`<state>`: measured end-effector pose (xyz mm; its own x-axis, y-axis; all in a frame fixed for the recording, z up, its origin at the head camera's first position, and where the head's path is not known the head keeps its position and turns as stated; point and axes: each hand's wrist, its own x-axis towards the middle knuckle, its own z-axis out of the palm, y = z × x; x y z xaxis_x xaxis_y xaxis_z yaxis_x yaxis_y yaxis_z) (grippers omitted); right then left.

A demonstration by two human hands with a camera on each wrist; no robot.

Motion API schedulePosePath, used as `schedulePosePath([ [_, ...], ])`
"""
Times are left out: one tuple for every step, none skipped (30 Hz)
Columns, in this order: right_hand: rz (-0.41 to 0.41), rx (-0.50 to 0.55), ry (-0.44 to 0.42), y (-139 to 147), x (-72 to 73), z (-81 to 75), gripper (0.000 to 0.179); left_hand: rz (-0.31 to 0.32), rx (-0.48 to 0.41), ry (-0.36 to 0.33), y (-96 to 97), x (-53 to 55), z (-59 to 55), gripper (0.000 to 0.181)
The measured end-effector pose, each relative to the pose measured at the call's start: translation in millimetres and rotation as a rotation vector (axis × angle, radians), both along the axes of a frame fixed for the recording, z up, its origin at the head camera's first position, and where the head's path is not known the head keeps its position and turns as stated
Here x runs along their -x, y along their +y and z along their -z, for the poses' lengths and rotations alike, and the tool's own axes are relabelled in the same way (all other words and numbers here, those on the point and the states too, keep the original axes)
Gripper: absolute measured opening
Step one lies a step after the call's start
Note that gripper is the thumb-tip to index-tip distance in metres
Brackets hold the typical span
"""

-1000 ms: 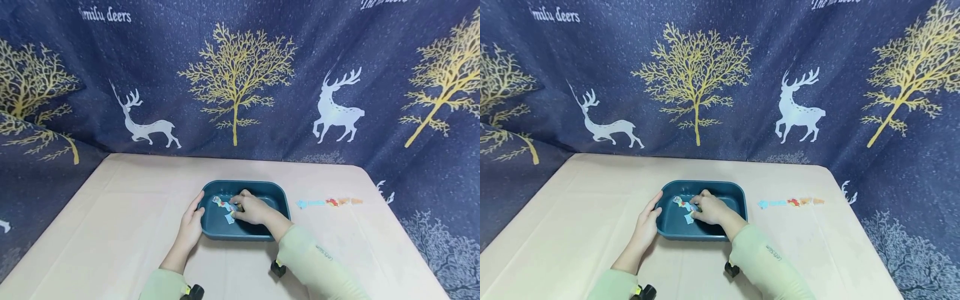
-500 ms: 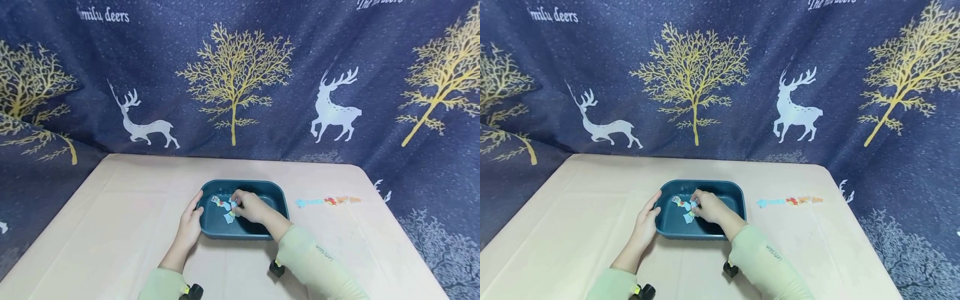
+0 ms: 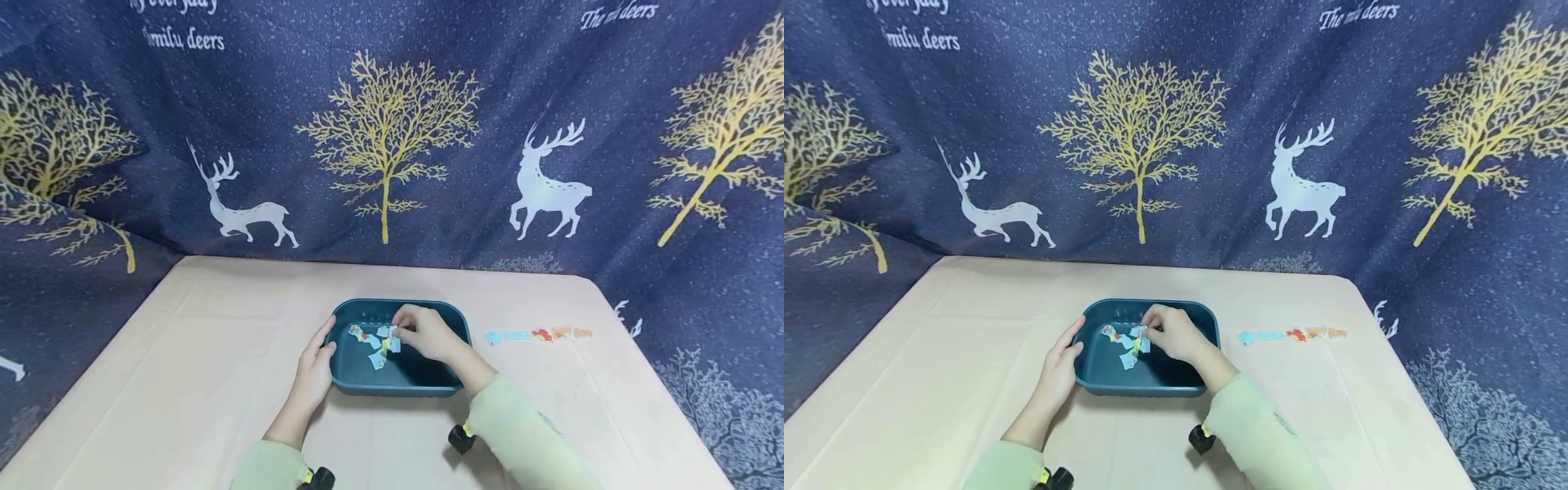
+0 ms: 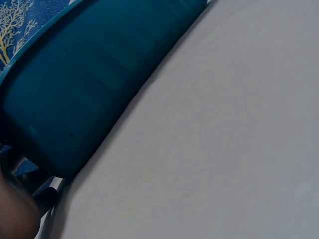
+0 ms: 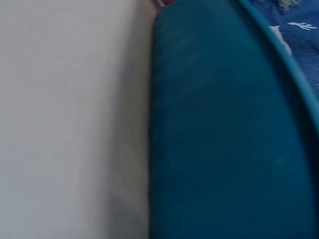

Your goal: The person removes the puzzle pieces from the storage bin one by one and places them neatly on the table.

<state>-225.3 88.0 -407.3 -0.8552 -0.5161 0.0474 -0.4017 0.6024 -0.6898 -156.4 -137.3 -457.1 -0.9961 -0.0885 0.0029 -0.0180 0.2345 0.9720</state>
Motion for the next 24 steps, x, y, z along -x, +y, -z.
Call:
schedulePosePath([
  [0.012,0.016,-0.010,2,-0.7,-2.3,0.010,-0.003,-0.003,-0.002,0.1,-0.1,0.2,0.048],
  [0.028,0.030,-0.018,4,-1.5,-4.0,0.010,-0.007,-0.005,0.001,0.2,-0.3,0.5,0.048],
  [0.039,0.049,-0.024,6,-2.2,-5.5,0.010,-0.010,-0.007,0.001,0.4,-0.6,0.8,0.048],
  [0.052,0.068,-0.032,8,-3.2,-7.0,0.009,-0.012,-0.009,0.001,0.7,-0.8,0.9,0.048],
  [0.063,0.090,-0.039,10,-4.2,-8.5,0.009,-0.014,-0.012,0.003,0.9,-1.0,1.1,0.048],
  [0.074,0.110,-0.046,12,-5.2,-9.7,0.009,-0.017,-0.013,0.006,1.1,-1.1,1.2,0.048],
  [0.086,0.129,-0.053,15,-6.2,-10.6,0.009,-0.017,-0.014,0.010,1.3,-1.3,1.2,0.048],
  [0.097,0.143,-0.057,17,-7.0,-11.0,0.010,-0.018,-0.014,0.014,1.3,-1.3,1.2,0.048],
  [0.107,0.158,-0.063,20,-7.9,-11.3,0.011,-0.018,-0.014,0.014,1.3,-1.5,1.0,0.048],
  [0.118,0.173,-0.068,22,-8.9,-11.5,0.011,-0.018,-0.013,0.017,1.2,-1.4,1.0,0.048],
  [0.128,0.187,-0.070,25,-9.7,-11.4,0.012,-0.019,-0.011,0.019,0.9,-1.4,0.9,0.048],
  [0.136,0.203,-0.072,27,-10.3,-10.7,0.012,-0.018,-0.008,0.020,0.7,-1.4,0.9,0.048],
  [0.147,0.220,-0.071,30,-10.7,-10.2,0.012,-0.018,-0.006,0.020,0.4,-1.3,0.9,0.048],
  [0.157,0.242,-0.069,32,-11.2,-9.8,0.012,-0.018,-0.004,0.021,0.1,-1.3,0.8,0.048],
  [0.163,0.267,-0.066,35,-11.6,-9.2,0.013,-0.018,-0.003,0.021,-0.1,-1.1,0.8,0.048],
  [0.172,0.294,-0.064,37,-12.0,-9.1,0.013,-0.017,0.000,0.022,-0.3,-0.8,0.9,0.048],
  [0.181,0.317,-0.064,39,-12.7,-9.2,0.013,-0.017,0.000,0.022,-0.5,-0.7,0.8,0.048],
  [0.188,0.344,-0.068,42,-13.5,-9.3,0.014,-0.017,0.000,0.022,-0.5,-0.6,0.8,0.048],
  [0.195,0.367,-0.070,44,-14.5,-9.8,0.014,-0.017,-0.002,0.022,-0.6,-0.5,0.6,0.048],
  [0.202,0.387,-0.076,46,-15.9,-10.2,0.015,-0.017,-0.002,0.022,-0.6,-0.4,0.4,0.048],
  [0.206,0.409,-0.083,48,-17.4,-10.4,0.016,-0.016,-0.002,0.021,-0.7,-0.5,0.1,0.048],
  [0.217,0.426,-0.095,50,-19.1,-10.7,0.017,-0.015,-0.001,0.018,-0.8,-0.7,-0.3,0.048],
  [0.223,0.443,-0.104,52,-20.8,-10.7,0.020,-0.014,0.000,0.017,-1.0,-1.0,-0.8,0.048],
  [0.232,0.462,-0.117,54,-22.3,-10.4,0.022,-0.015,0.003,0.013,-1.3,-1.4,-1.3,0.048],
])
